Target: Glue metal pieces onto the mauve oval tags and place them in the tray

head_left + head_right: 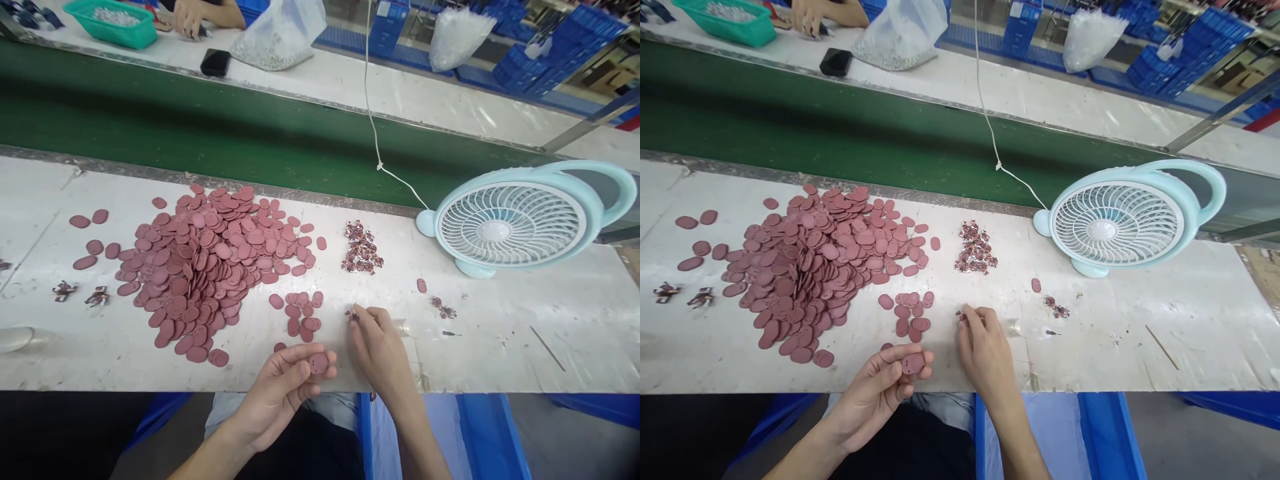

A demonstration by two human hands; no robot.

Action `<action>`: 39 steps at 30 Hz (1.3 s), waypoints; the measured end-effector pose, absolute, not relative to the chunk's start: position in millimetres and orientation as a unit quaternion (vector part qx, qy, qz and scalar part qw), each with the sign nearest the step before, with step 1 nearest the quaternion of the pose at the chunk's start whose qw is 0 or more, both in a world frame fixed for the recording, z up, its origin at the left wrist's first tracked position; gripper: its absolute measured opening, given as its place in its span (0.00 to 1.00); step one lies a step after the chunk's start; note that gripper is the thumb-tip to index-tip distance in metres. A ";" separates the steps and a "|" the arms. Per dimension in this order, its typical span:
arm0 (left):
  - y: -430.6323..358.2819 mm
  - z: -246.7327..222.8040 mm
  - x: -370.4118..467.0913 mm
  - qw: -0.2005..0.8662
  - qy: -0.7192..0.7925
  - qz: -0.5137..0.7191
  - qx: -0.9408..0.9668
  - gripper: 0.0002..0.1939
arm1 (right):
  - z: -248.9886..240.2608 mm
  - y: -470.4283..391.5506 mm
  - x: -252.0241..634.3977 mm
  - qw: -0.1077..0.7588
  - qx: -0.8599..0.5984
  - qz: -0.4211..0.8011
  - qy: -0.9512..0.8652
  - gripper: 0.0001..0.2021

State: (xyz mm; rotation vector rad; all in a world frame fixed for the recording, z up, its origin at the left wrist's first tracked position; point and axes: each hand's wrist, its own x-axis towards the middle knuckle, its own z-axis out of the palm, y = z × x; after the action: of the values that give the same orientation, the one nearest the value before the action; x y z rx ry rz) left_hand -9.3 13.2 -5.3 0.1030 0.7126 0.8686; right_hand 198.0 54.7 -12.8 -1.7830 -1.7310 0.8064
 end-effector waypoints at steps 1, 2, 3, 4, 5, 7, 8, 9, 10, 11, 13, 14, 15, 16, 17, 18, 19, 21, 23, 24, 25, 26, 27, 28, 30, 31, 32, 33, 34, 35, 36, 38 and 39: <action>12.9 -4.8 -9.1 0.845 0.336 0.412 0.050 0.12 | -14.7 60.1 197.8 0.214 -0.660 0.261 -0.672 0.15; 12.6 -4.5 -9.1 0.845 0.335 0.413 0.050 0.11 | -15.8 63.8 198.7 0.196 -0.659 0.251 -0.681 0.13; 12.3 -4.2 -9.2 0.845 0.335 0.415 0.051 0.11 | -15.7 65.4 200.4 0.194 -0.662 0.253 -0.679 0.11; 12.0 -4.0 -9.5 0.844 0.335 0.416 0.052 0.11 | -14.1 64.9 202.5 0.196 -0.666 0.253 -0.674 0.09; 11.9 -4.0 -9.7 0.843 0.335 0.417 0.054 0.11 | -10.8 62.4 204.6 0.197 -0.672 0.256 -0.666 0.07; 11.8 -4.5 -10.1 0.842 0.333 0.419 0.066 0.12 | 0.7 51.7 207.7 0.223 -0.679 0.312 -0.626 0.05; 11.7 -4.8 -10.1 0.842 0.331 0.419 0.075 0.12 | 8.1 44.5 208.2 0.247 -0.673 0.364 -0.595 0.05; 11.5 -5.2 -9.9 0.842 0.329 0.418 0.085 0.13 | 16.1 36.5 207.6 0.273 -0.657 0.424 -0.561 0.05; 11.3 -5.6 -9.6 0.842 0.329 0.417 0.095 0.14 | 24.0 28.5 205.9 0.300 -0.632 0.483 -0.527 0.05; 11.0 -5.9 -9.1 0.842 0.329 0.415 0.102 0.14 | 31.5 21.0 203.1 0.323 -0.605 0.530 -0.498 0.05; 10.3 -6.4 -7.5 0.839 0.334 0.414 0.114 0.15 | 43.2 9.4 194.9 0.353 -0.564 0.580 -0.470 0.04; 10.1 -6.5 -6.5 0.838 0.337 0.413 0.120 0.15 | 47.1 5.9 190.2 0.364 -0.553 0.590 -0.462 0.04; 9.9 -6.4 -5.5 0.836 0.338 0.413 0.128 0.16 | 49.7 3.9 185.7 0.372 -0.549 0.593 -0.456 0.04; 9.9 -6.3 -4.4 0.834 0.339 0.414 0.136 0.16 | 51.1 3.3 181.7 0.376 -0.550 0.592 -0.453 0.05; 10.0 -6.1 -3.4 0.832 0.339 0.416 0.143 0.16 | 51.6 3.6 178.6 0.376 -0.553 0.591 -0.451 0.05; 10.3 -5.9 -2.6 0.830 0.339 0.417 0.149 0.16 | 51.4 4.5 176.3 0.374 -0.556 0.590 -0.449 0.05; 10.6 -5.5 -1.8 0.829 0.338 0.418 0.153 0.15 | 50.8 5.5 175.1 0.371 -0.559 0.591 -0.447 0.06; 11.2 -4.5 -0.8 0.830 0.335 0.417 0.159 0.14 | 49.6 7.2 174.7 0.362 -0.563 0.596 -0.444 0.06; 11.6 -3.3 -0.1 0.830 0.334 0.416 0.161 0.14 | 49.3 7.7 175.6 0.354 -0.566 0.597 -0.446 0.07; 11.6 -2.8 0.2 0.831 0.334 0.417 0.158 0.14 | 49.6 7.8 175.9 0.348 -0.569 0.597 -0.446 0.07; 11.6 -2.4 0.7 0.830 0.334 0.419 0.154 0.13 | 50.1 8.0 176.0 0.342 -0.573 0.597 -0.445 0.07; 11.5 -2.1 1.4 0.828 0.336 0.422 0.151 0.11 | 50.7 8.3 175.8 0.337 -0.576 0.599 -0.442 0.07; 11.3 -1.9 2.2 0.826 0.339 0.426 0.149 0.08 | 51.4 8.9 175.2 0.335 -0.578 0.603 -0.436 0.07; 11.0 -1.9 3.2 0.822 0.343 0.429 0.151 0.06 | 52.1 9.7 174.5 0.336 -0.577 0.608 -0.429 0.06; 10.4 -1.8 5.3 0.811 0.357 0.435 0.162 0.07 | 52.9 11.7 172.9 0.342 -0.569 0.620 -0.419 0.06; 10.1 -1.6 6.3 0.805 0.364 0.438 0.165 0.08 | 53.0 12.6 172.3 0.346 -0.564 0.623 -0.416 0.05; 10.1 -1.2 7.2 0.801 0.370 0.442 0.165 0.08 | 52.8 13.4 171.9 0.350 -0.561 0.625 -0.415 0.05; 10.2 -0.8 7.9 0.797 0.376 0.444 0.163 0.08 | 52.4 14.0 171.7 0.354 -0.560 0.624 -0.414 0.05; 10.5 -0.2 8.4 0.794 0.380 0.446 0.160 0.08 | 51.7 14.2 171.7 0.357 -0.560 0.623 -0.414 0.05; 11.0 0.4 8.6 0.792 0.384 0.447 0.157 0.07 | 50.8 14.2 171.8 0.360 -0.560 0.622 -0.413 0.05; 11.5 0.9 8.6 0.790 0.388 0.448 0.157 0.07 | 49.7 13.9 172.1 0.362 -0.559 0.623 -0.410 0.05; 12.4 1.4 8.2 0.787 0.394 0.448 0.160 0.07 | 47.6 12.8 172.4 0.365 -0.555 0.627 -0.407 0.05; 12.5 1.4 7.9 0.787 0.393 0.446 0.165 0.06 | 46.6 12.0 172.5 0.366 -0.553 0.629 -0.406 0.05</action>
State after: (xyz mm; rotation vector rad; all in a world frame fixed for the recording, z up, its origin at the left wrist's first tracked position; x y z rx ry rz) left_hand 7.9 12.5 1.4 0.3559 0.8481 0.9615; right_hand 172.5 12.0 46.6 -1.4217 -1.0431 1.6162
